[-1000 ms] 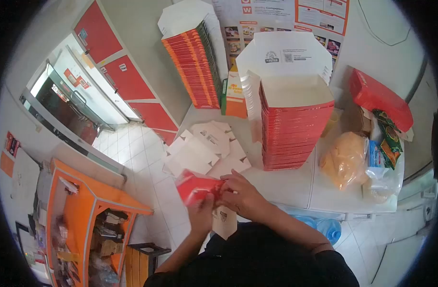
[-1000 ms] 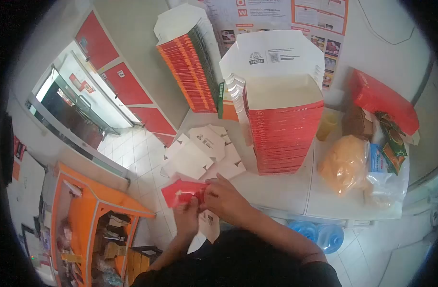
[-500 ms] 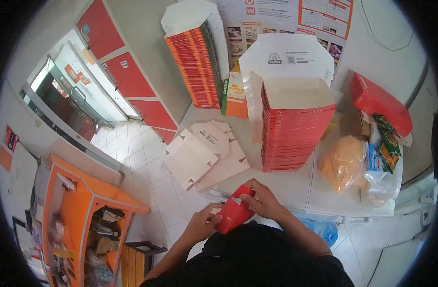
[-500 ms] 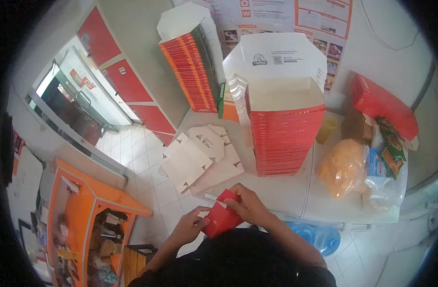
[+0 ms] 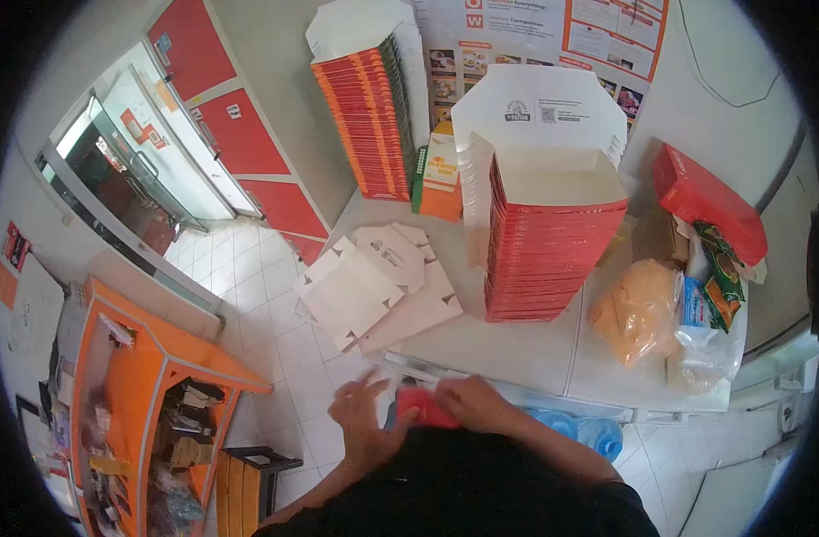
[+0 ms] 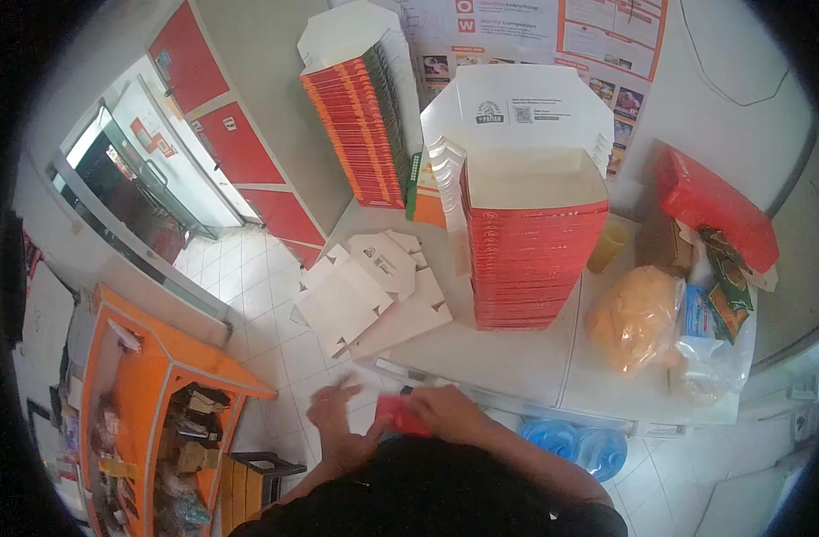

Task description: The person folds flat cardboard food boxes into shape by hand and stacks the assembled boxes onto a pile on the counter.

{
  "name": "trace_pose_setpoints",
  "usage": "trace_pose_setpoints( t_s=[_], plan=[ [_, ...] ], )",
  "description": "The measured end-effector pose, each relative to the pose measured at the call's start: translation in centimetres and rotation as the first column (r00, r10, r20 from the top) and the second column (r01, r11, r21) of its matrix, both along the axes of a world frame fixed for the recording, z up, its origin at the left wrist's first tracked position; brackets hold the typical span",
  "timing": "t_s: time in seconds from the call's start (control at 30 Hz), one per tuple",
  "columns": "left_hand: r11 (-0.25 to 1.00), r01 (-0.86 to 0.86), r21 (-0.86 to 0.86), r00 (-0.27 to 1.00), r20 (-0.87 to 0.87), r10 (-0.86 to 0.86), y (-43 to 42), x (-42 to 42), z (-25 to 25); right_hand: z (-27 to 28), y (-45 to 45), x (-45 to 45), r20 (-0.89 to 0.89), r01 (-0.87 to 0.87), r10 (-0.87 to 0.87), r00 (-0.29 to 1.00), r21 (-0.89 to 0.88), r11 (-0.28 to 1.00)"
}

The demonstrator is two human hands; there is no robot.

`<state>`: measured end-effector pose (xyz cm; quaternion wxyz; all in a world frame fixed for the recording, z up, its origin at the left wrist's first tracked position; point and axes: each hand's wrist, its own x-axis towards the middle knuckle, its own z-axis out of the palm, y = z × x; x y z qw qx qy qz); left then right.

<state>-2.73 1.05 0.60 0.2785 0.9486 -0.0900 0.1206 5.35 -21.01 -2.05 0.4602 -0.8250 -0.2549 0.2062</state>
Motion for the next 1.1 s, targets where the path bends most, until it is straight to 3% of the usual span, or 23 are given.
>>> trace_pose_setpoints(
  t_s=[0.07,0.17,0.2,0.27,0.3,0.33,0.4,0.43,0.5,0.53,0.6,0.63,0.7,0.73,0.8,0.87,0.93,1.03,1.1],
  plan=[
    [0.980,-0.079,-0.182,0.974,0.194,0.115,-1.1,0.0,0.7,-0.4,0.6,1.1,-0.067,0.258,-0.254,0.965,0.075,0.963],
    [0.999,0.008,-0.044,0.993,0.119,-0.003,-3.6,0.9,1.8,1.1,1.6,1.4,-0.464,0.211,-0.005,0.886,0.394,0.895],
    [0.985,0.030,-0.173,0.985,0.171,0.000,-3.1,1.6,-1.5,1.0,1.7,1.6,-0.483,0.165,0.091,0.871,0.462,0.872],
    [0.980,0.090,-0.178,0.931,0.366,-0.019,-2.2,3.1,0.1,1.8,0.2,2.5,-0.186,0.114,-0.024,0.982,0.487,0.866],
    [0.975,0.122,-0.186,0.888,0.460,-0.023,-2.1,4.0,1.3,2.6,-0.8,3.1,-0.025,0.086,-0.084,0.996,0.483,0.871],
    [0.966,0.185,-0.181,0.814,0.579,-0.047,-2.3,4.4,3.8,4.7,-1.6,3.7,0.183,0.168,-0.260,0.948,0.405,0.899],
    [0.749,0.290,-0.595,0.943,0.310,-0.119,-2.1,4.2,7.1,8.7,-2.5,4.2,0.113,0.327,-0.388,0.915,0.357,0.875],
    [0.702,0.425,-0.572,0.877,0.453,-0.161,-3.3,4.7,8.5,10.5,-2.8,4.5,0.080,0.401,-0.448,0.890,0.330,0.855],
    [0.584,0.677,-0.447,0.672,0.699,-0.244,-5.6,5.7,11.4,13.3,-3.6,5.5,0.226,0.417,-0.519,0.825,0.377,0.827],
    [0.660,0.713,-0.237,0.547,0.776,-0.313,-7.0,6.1,13.9,14.6,-4.2,6.1,0.338,0.416,-0.555,0.760,0.403,0.815],
    [0.596,0.784,-0.173,0.485,0.770,-0.415,-8.5,7.5,15.7,17.5,-5.9,7.8,0.567,0.429,-0.611,0.552,0.436,0.791],
    [0.462,0.824,-0.328,0.538,0.712,-0.452,-9.1,8.6,15.7,19.3,-7.3,8.9,0.660,0.449,-0.622,0.421,0.444,0.775],
    [0.435,0.814,-0.386,0.558,0.727,-0.400,-9.5,12.2,16.9,22.5,-10.4,12.0,0.775,0.526,-0.590,0.227,0.412,0.744],
    [0.493,0.776,-0.394,0.594,0.720,-0.359,-9.6,15.1,17.3,23.9,-12.1,14.0,0.810,0.578,-0.545,0.216,0.343,0.740],
    [0.546,0.674,-0.497,0.720,0.606,-0.338,-10.1,21.2,16.7,25.4,-16.3,18.9,0.833,0.631,-0.416,0.365,0.106,0.768],
    [0.690,0.342,-0.638,0.940,0.248,-0.236,-10.6,26.5,15.9,24.8,-20.5,24.0,0.789,0.635,-0.325,0.521,-0.104,0.766],
    [0.779,0.386,-0.493,0.922,0.186,-0.339,-10.3,29.5,15.2,23.3,-22.1,27.1,0.730,0.640,-0.298,0.615,-0.241,0.729],
    [0.855,0.433,-0.285,0.897,0.225,-0.380,-10.0,32.2,13.6,22.7,-21.7,26.2,0.512,0.616,-0.481,0.711,-0.123,0.778],
    [0.880,0.422,-0.218,0.901,0.205,-0.382,-9.6,32.6,13.4,21.4,-23.5,28.3,0.601,0.646,-0.393,0.696,-0.285,0.708]
  ],
)
